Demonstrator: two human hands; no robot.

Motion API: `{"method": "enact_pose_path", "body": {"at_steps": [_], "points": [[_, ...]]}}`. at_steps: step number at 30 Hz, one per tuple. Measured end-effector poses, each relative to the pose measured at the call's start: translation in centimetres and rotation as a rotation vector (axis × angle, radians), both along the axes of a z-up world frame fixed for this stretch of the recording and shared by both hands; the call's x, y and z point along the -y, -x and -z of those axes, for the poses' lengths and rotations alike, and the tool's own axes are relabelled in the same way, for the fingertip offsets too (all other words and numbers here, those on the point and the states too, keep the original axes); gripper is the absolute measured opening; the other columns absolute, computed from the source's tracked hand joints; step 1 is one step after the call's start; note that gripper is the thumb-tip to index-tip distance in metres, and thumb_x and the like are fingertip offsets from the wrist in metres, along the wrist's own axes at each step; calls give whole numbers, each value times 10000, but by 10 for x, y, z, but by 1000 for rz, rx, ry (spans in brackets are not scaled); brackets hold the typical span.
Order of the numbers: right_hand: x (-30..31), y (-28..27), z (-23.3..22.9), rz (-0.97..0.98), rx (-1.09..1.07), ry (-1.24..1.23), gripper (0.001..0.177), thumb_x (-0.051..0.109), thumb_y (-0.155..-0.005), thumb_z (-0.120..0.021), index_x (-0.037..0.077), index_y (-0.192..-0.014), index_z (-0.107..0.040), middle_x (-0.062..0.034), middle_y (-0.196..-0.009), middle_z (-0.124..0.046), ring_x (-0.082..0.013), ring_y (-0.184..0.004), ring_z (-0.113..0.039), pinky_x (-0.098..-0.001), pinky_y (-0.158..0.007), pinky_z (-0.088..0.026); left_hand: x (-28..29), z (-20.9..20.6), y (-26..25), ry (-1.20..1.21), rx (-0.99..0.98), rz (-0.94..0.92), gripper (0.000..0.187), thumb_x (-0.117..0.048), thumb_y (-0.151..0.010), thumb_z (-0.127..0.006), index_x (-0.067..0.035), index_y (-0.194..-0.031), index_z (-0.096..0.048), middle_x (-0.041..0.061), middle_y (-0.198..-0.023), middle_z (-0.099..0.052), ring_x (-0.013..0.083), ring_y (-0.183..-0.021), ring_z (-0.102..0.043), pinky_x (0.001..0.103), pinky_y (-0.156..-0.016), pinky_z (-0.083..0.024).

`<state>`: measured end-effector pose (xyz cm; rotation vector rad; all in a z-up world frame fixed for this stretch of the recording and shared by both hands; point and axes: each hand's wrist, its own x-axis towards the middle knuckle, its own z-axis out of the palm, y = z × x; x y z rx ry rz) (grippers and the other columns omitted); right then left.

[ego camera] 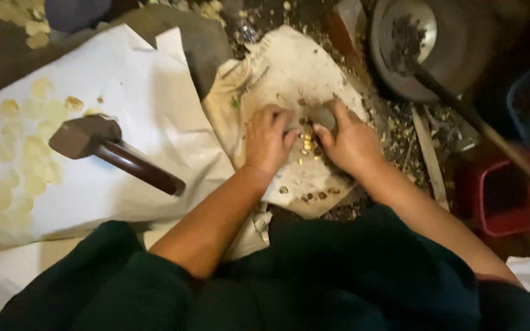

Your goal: Manually cracking nuts with a stone and flattening them with a mallet.

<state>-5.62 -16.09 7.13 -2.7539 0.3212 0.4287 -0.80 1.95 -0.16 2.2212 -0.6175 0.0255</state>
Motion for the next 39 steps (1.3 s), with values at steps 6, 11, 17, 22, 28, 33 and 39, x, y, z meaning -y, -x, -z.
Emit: {"method": "enact_pose_path", "body": {"at_steps": [6, 11, 17, 22, 28, 33, 39], "points": [[-18, -11, -1, -240, 86, 20, 520, 331, -901, -686, 172, -1373, -538, -280, -1099, -685, -444, -750, -716, -541, -661, -566, -20, 19, -5, -2, 62, 35, 320, -49, -881, -719, -95, -1198, -712, 90, -1122, -646, 329, -1070, -602, 446, -942, -488], [2, -22, 15, -20, 64, -164, 528, 403, -956, -677, 147, -1386, -507, -283, -1173, -684, -482, -961, -686, -544, -782, -552, -24, 15, -5, 99, 50, 55, 283, -25, -850, -720, -68, -1129, -703, 129, -1092, -625, 352, -1051, -595, 450, -931, -494], [6, -13, 16, -115, 27, -31, 516, 384, -928, -706, 148, -1335, -494, -259, -1161, -691, -466, -991, -675, -542, -774, -546, -9, 13, -9, 149, 32, 12, 205, -14, -858, -723, -84, -1051, -709, 112, -1122, -628, 350, -1090, -586, 443, -970, -489], [-7, -8, -2, -229, -77, 55, 534, 337, -898, -693, 190, -1367, -482, -255, -1137, -669, -428, -753, -714, -525, -615, -579, -2, 4, -6, 78, 40, -43, 196, -100, -778, -780, -110, -967, -729, 103, -1107, -619, 354, -1109, -559, 477, -966, -451], [-18, -9, 7, -53, 289, -194, 513, 348, -1030, -641, 91, -1428, -444, -257, -1089, -692, -392, -708, -711, -479, -573, -579, -22, -6, 0, 54, 9, -31, 353, -61, -782, -737, -42, -1129, -681, 159, -1163, -590, 380, -1112, -541, 489, -987, -439], [-13, -11, 21, -119, 77, -64, 434, 413, -1014, -607, 102, -1298, -503, -268, -1074, -706, -393, -723, -725, -491, -599, -596, -31, 12, -3, 118, 86, -3, 311, 53, -854, -653, -63, -1140, -683, 152, -1117, -639, 373, -1065, -606, 442, -963, -487], [-3, -24, 22, 69, -1, -206, 549, 431, -946, -680, 88, -1319, -468, -305, -926, -698, -482, -815, -690, -541, -693, -550, -30, 15, -3, 92, 39, 26, 286, 41, -856, -671, -104, -1102, -691, 123, -1094, -649, 340, -1067, -631, 428, -946, -513]]}}
